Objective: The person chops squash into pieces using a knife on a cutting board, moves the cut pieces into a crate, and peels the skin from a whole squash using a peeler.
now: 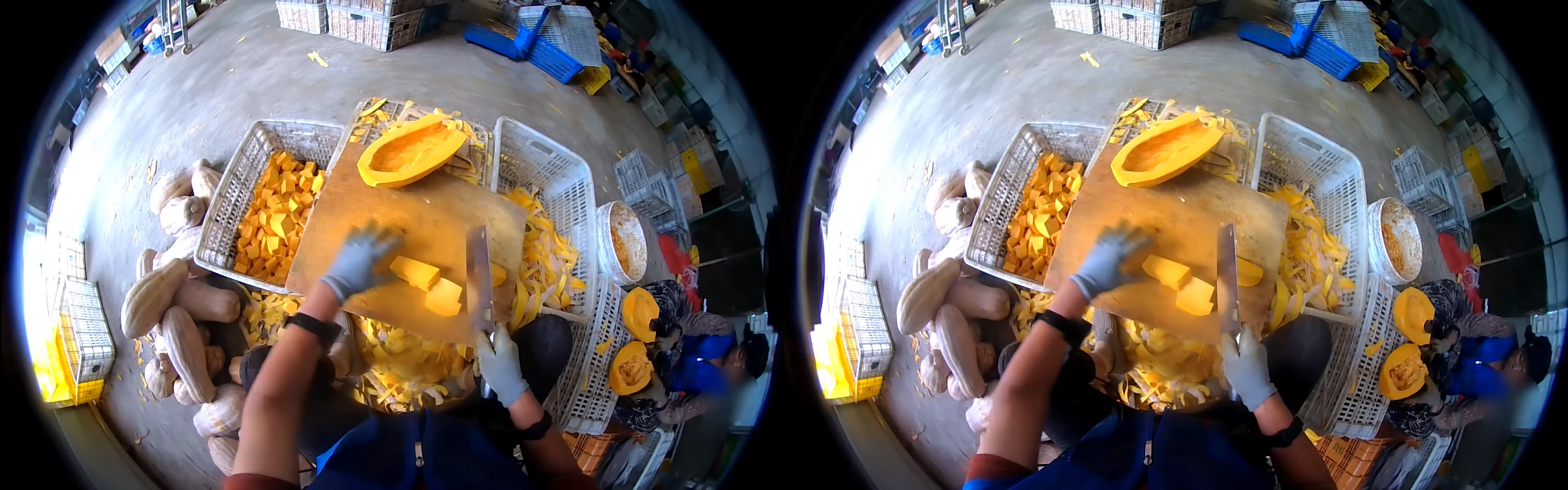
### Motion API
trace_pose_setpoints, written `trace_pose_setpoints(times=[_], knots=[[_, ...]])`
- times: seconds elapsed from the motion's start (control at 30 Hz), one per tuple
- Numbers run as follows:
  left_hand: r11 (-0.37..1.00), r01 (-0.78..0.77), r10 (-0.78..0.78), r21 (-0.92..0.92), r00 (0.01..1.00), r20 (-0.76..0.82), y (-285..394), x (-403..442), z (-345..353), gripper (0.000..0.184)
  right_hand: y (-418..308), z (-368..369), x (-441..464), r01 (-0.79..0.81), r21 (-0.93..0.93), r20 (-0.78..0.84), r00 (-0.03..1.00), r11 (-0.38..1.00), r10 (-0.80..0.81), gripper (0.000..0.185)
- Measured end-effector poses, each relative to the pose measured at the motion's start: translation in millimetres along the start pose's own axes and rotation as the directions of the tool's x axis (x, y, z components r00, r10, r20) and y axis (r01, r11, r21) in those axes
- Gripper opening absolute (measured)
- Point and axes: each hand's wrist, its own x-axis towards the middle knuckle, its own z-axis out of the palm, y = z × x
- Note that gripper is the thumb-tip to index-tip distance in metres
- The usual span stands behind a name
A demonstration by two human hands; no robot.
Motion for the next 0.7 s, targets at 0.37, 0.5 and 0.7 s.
trace_pose_setpoints(times=[0.37, 0.5, 0.7], knots=[[0.868, 0.495, -0.448, 0.041, 0.816, -0.364, 12.7, -38.8, 64.6, 0.056, -33.0, 34.3, -4.7, 0.339, -0.207, 0.151, 0.938, 0.918, -0.312, 0.025], [0.899, 0.416, -0.354, 0.136, 0.875, -0.331, 11.6, -64.5, 45.0, 0.067, -42.8, 55.2, 1.7, 0.461, -0.145, 0.174, 0.883, 0.875, -0.437, 0.028], [0.892, 0.377, -0.450, -0.248, 0.784, -0.428, 16.7, -95.1, 49.6, 0.070, -69.8, 71.1, 21.3, 0.502, -0.182, 0.247, 0.855, 0.845, -0.455, 0.031]])
